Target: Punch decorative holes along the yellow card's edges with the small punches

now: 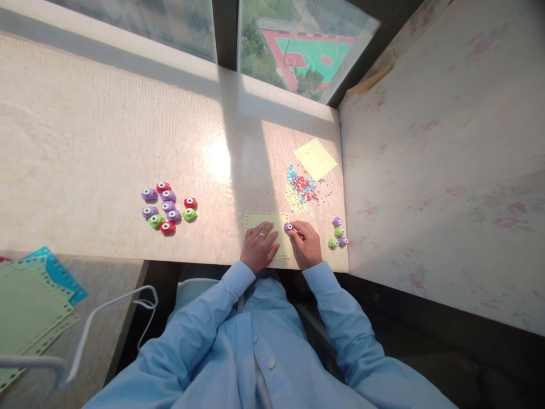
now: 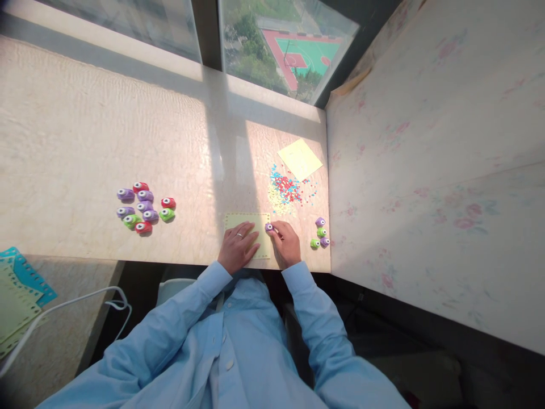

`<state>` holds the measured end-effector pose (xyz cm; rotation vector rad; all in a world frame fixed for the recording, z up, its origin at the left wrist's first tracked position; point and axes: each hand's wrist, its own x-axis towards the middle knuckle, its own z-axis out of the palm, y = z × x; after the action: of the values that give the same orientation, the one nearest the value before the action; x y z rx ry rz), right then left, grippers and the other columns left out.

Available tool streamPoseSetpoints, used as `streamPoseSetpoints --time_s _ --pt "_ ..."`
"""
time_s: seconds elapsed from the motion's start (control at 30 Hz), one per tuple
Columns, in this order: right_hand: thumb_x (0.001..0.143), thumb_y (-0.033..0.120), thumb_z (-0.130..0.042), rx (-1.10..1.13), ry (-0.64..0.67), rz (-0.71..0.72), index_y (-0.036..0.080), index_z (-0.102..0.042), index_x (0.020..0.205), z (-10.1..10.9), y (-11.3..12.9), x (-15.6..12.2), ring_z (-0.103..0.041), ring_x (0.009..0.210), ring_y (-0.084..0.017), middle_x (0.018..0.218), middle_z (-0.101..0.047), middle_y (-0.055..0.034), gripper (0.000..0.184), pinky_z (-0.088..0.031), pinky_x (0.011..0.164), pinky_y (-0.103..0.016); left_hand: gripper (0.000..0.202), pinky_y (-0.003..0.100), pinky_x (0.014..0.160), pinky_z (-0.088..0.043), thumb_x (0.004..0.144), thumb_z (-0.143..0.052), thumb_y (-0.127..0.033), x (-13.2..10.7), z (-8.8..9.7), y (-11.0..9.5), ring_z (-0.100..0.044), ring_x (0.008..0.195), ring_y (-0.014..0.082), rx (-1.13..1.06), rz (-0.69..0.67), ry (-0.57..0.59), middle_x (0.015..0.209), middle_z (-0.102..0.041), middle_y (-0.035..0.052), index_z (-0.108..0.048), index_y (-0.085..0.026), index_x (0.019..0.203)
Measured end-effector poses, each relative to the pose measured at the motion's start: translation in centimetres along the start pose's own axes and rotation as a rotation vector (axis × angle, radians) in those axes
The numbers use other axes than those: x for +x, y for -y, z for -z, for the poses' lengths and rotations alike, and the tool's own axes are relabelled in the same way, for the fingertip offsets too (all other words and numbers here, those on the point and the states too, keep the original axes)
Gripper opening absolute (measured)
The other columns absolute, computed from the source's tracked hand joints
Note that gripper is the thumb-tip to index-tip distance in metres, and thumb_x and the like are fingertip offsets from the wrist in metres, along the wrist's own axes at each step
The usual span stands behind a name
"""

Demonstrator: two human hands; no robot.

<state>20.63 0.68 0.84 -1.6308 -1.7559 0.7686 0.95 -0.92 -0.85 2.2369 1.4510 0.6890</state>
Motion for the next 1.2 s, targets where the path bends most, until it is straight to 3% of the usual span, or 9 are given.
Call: streamPoseSetpoints --time_s 0.2,0.3,0.4,0.5,0.67,0.8,1.0,1.2 --pt "0.093 0.042 -0.060 0.021 -0.033 0.000 0.022 -0.072 0.107 0.1 0.4 0.1 -0.066 0.101 -0.025 0.110 -0.071 -0.0097 0.027 -0.058 0.080 -0.036 0.027 0.046 0.099 -0.044 0.094 -0.058 -0.035 0.0 -0.1 0.0 -0.053 0.133 0.0296 0.000 0.000 -0.014 0.139 -0.063 0.0109 -0.070 -0.023 0.116" --pt "0.086 0.049 -0.067 0.077 -0.096 -0.112 0.020 -0.070 0.107 0.4 1.1 0.1 -0.068 0.086 -0.023 0.109 -0.070 -0.0107 0.035 -0.058 0.075 -0.037 0.027 0.046 0.100 -0.044 0.093 -0.059 -0.035 0.1 -0.1 0.0 -0.054 0.133 0.0296 -0.004 0.002 -0.017 0.138 -0.064 0.0106 -0.070 -0.024 0.115" --pt "0.086 0.056 -0.067 0.181 -0.147 -0.287 0.021 -0.066 0.092 1.0 1.9 0.4 -0.064 0.065 -0.018 0.083 -0.069 -0.0051 0.036 -0.054 0.061 -0.033 0.026 0.047 0.099 -0.045 0.092 -0.060 -0.034 0.1 0.0 -0.1 -0.054 0.132 0.0297 -0.006 0.006 -0.017 0.137 -0.064 0.0105 -0.071 -0.024 0.114" --pt "0.083 0.063 -0.066 0.259 -0.066 -0.383 0.022 -0.058 0.072 1.7 2.3 1.3 -0.056 0.054 -0.015 0.060 -0.059 0.0003 0.043 -0.048 0.051 -0.028 0.027 0.047 0.100 -0.045 0.091 -0.062 -0.033 0.2 -0.1 -0.1 -0.054 0.131 0.0299 -0.007 0.009 -0.018 0.137 -0.065 0.0103 -0.071 -0.024 0.114" --pt "0.069 0.067 -0.076 0.316 0.103 -0.464 0.022 -0.053 0.066 1.8 2.2 3.1 -0.051 0.046 -0.011 0.056 -0.059 0.0011 0.051 -0.040 0.041 -0.025 0.026 0.048 0.100 -0.045 0.090 -0.063 -0.033 0.2 -0.2 0.0 -0.054 0.131 0.0300 -0.011 0.010 -0.016 0.137 -0.064 0.0103 -0.071 -0.025 0.114" --pt "0.065 0.065 -0.080 0.356 0.155 -0.529 0.022 -0.052 0.070 1.2 2.3 3.4 -0.059 0.045 -0.014 0.058 -0.062 0.0009 0.052 -0.038 0.036 -0.022 0.026 0.047 0.099 -0.045 0.090 -0.063 -0.033 0.1 -0.3 0.0 -0.055 0.129 0.0297 -0.002 0.003 -0.031 0.136 -0.065 0.0104 -0.071 -0.024 0.113" --pt "0.071 0.061 -0.079 0.393 0.111 -0.552 0.021 -0.053 0.073 0.7 2.3 2.7 -0.066 0.051 -0.016 0.062 -0.066 -0.0016 0.047 -0.044 0.038 -0.021 0.026 0.048 0.099 -0.046 0.089 -0.065 -0.033 0.2 -0.2 -0.1 -0.055 0.129 0.0306 0.001 -0.001 -0.030 0.135 -0.065 0.0112 -0.071 -0.024 0.112" --pt "0.074 0.060 -0.077 0.372 0.109 -0.534 0.020 -0.054 0.070 0.7 1.9 2.8 -0.061 0.046 -0.013 0.060 -0.065 -0.0024 0.047 -0.039 0.034 -0.020 0.025 0.048 0.098 -0.046 0.090 -0.063 -0.032 0.2 -0.2 -0.1 -0.055 0.129 0.0309 -0.002 -0.001 -0.031 0.136 -0.065 0.0113 -0.072 -0.024 0.111"
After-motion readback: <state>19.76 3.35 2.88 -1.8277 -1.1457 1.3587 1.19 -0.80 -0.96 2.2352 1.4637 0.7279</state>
